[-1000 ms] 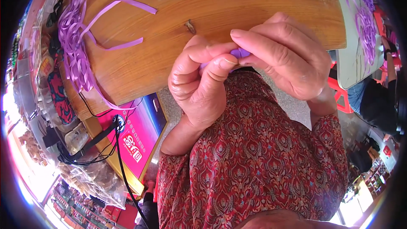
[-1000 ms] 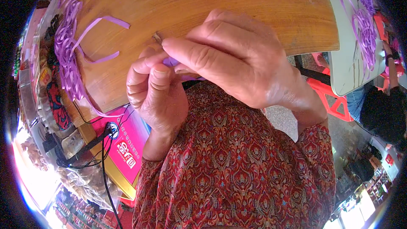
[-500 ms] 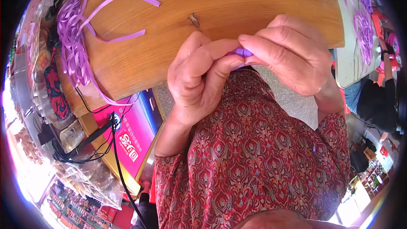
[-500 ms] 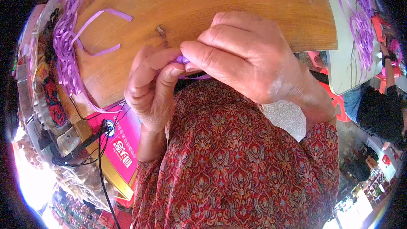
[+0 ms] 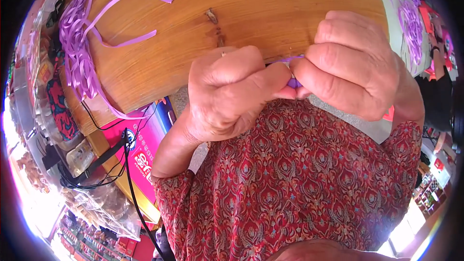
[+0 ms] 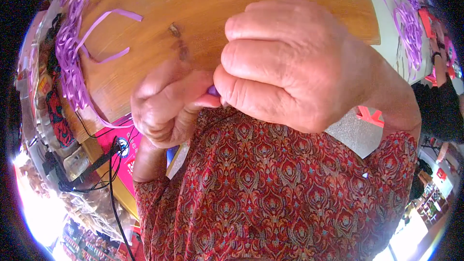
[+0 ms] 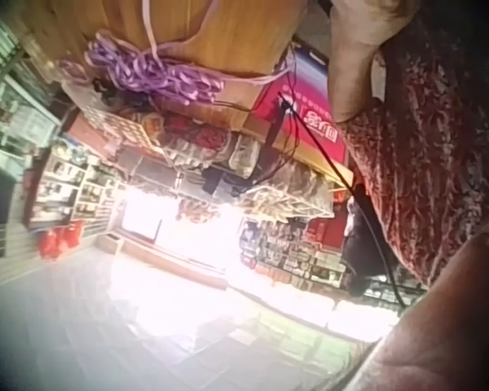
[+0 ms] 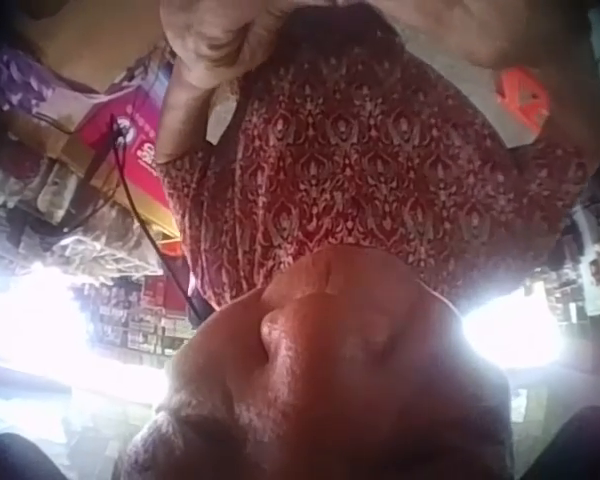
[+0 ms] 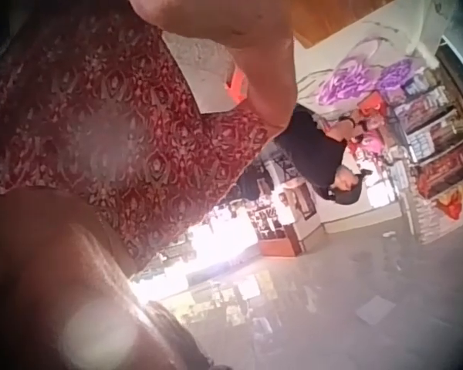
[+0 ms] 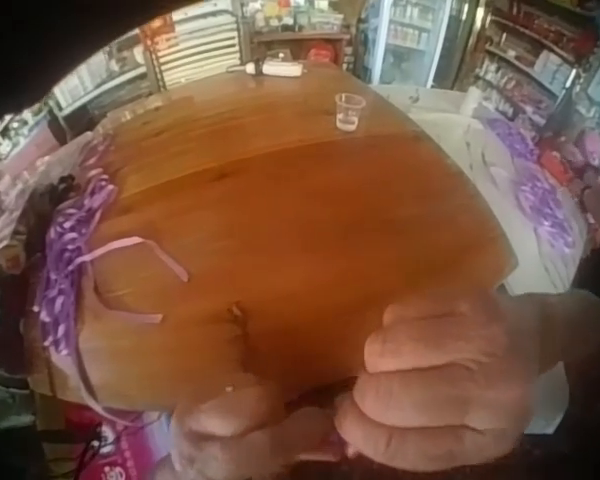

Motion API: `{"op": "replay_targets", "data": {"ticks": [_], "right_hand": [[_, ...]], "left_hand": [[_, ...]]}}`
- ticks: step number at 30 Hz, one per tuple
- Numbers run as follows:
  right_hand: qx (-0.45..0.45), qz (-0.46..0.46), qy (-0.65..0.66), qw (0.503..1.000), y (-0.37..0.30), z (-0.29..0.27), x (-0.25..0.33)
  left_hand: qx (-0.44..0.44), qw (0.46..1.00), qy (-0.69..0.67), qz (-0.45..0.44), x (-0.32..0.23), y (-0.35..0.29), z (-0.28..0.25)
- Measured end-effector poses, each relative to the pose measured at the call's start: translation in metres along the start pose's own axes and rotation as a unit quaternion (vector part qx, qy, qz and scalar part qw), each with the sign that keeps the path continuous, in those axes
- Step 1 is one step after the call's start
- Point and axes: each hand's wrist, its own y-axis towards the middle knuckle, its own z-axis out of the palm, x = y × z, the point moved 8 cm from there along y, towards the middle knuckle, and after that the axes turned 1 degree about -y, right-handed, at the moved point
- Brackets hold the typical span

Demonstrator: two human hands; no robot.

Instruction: The person picks up a purple ribbon and ties a series of knots along its length by hand. After completing the knots, the person pulls the ribbon taut and places it back onto the wooden table.

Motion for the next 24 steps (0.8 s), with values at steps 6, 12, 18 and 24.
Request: {"op": "replay_targets", "data": {"ticks": [6, 12, 18, 24], "right_hand": [[-0.006, 0.062, 0.104, 0.993, -0.004, -0.002, -0.003], [-0.026, 0.240, 0.318, 0.917, -0.024, 0.017, -0.026], [0.087, 0.513, 0.572, 0.634, -0.058, 0.067, -0.037], [0.009, 0.471, 0.654, 0.592, -0.057, 0.070, -0.052]], "left_hand": [[0.003, 0.992, 0.022, 0.121, -0.011, 0.002, 0.004], [0.035, 0.985, 0.045, 0.161, -0.010, 0.002, 0.013], [0.030, 0.997, 0.057, 0.041, 0.008, 0.001, 0.018], [-0.052, 0.994, -0.010, -0.095, 0.038, -0.010, 0.009]]}}
